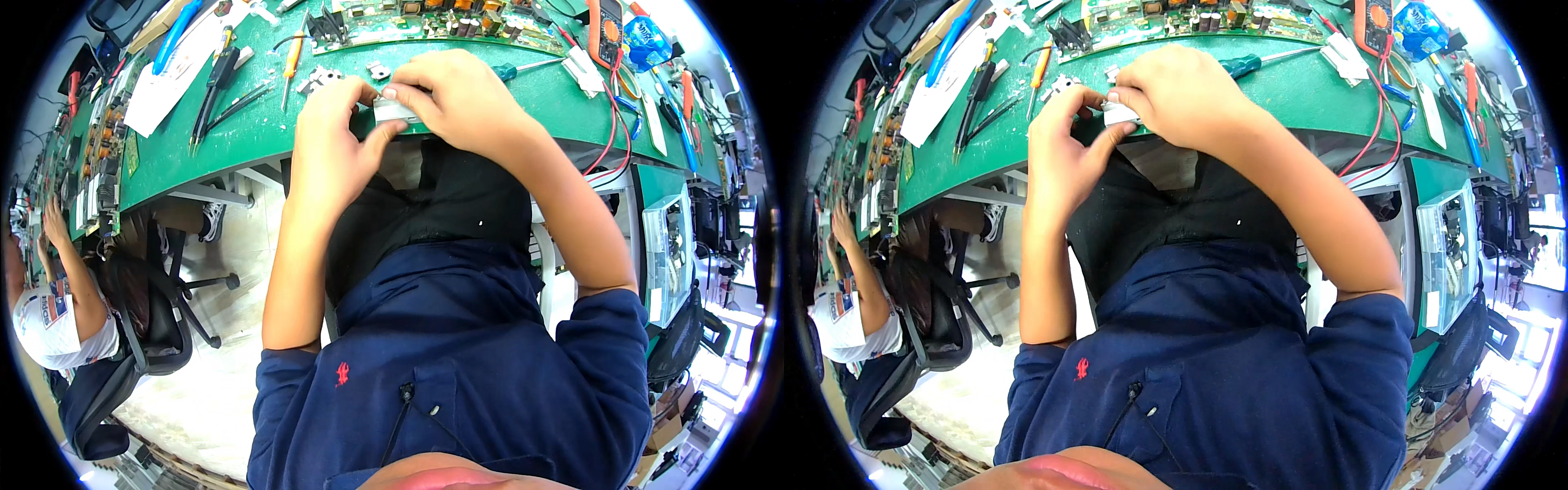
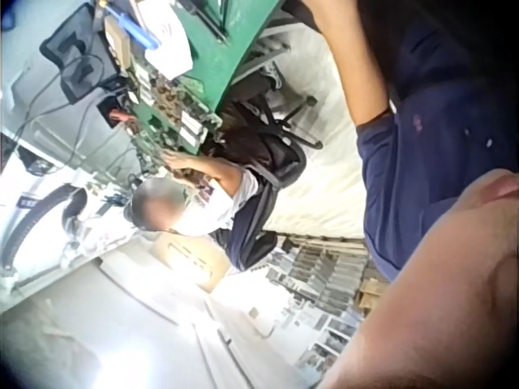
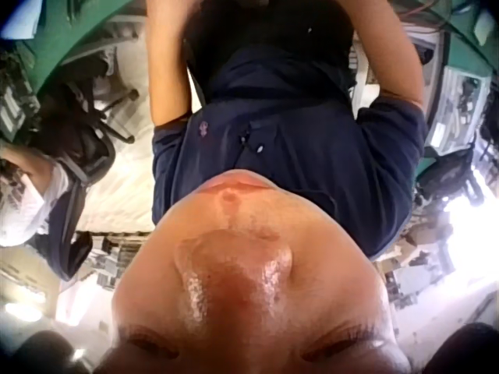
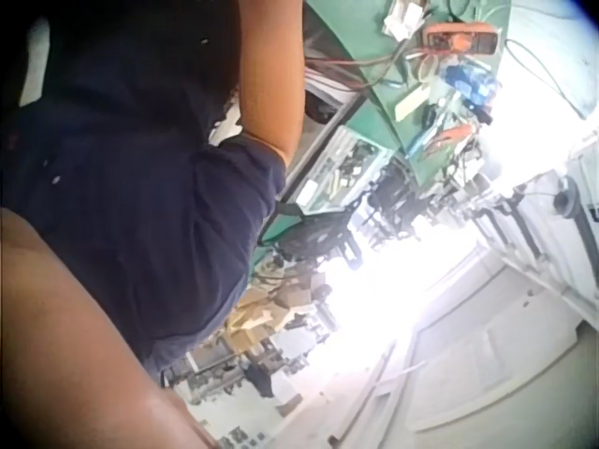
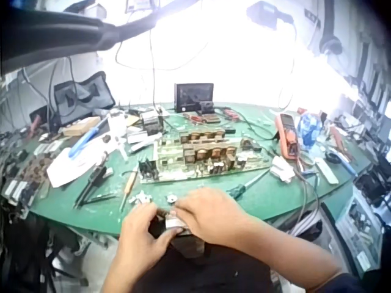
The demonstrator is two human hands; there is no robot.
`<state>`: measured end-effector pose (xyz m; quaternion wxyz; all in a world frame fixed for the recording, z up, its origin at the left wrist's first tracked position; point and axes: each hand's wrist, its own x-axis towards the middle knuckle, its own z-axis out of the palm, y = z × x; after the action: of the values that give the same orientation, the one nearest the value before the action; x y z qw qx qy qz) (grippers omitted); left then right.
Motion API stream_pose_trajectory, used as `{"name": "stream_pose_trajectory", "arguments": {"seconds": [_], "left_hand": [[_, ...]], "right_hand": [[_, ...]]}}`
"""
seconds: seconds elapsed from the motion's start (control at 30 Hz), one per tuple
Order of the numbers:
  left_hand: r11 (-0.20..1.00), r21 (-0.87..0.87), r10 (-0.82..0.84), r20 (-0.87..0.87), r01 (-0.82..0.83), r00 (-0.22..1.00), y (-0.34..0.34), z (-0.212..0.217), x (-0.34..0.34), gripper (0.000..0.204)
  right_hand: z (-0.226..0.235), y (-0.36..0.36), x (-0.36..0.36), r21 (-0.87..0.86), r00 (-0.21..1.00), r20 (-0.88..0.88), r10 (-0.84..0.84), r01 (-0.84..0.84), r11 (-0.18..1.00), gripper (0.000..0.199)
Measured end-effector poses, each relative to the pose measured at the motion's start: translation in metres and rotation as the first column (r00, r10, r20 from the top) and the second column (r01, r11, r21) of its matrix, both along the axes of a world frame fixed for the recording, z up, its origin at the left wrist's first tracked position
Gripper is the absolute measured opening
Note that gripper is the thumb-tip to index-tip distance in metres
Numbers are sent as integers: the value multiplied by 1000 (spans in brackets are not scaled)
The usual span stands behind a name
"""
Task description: The person places electronic components onto a metal plate, secures them with a screwdriver, and attaches a cable to the assembly.
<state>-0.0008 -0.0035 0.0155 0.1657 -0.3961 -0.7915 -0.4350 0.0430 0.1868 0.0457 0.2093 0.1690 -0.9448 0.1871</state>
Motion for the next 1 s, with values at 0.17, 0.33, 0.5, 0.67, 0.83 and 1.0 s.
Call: {"name": "stream_pose_trajectory", "arguments": {"seconds": [0.17,0.33,0.5,0.67,0.83,1.0], "left_hand": [[999,-42,19,-9,-20,1000,3,-4,-2,40],[1000,-23,5,-5,-5,1000,7,-8,-6,39],[999,-35,-3,44,4,999,8,-5,-2,40],[999,-36,23,43,-22,999,9,-5,-1,40],[1000,4,17,22,-17,1000,11,-8,2,39],[1000,-23,21,42,-20,999,8,-5,2,39]], "right_hand": [[12,5,-11,28,996,38,79,-80,996,25],[24,5,-17,-7,978,150,142,-142,990,25],[23,4,-13,-74,983,121,140,-132,989,23],[20,3,-18,-71,990,114,87,-79,994,22],[29,1,-15,-133,971,239,3,30,991,22],[39,5,-21,-136,972,235,9,24,990,21]]}}
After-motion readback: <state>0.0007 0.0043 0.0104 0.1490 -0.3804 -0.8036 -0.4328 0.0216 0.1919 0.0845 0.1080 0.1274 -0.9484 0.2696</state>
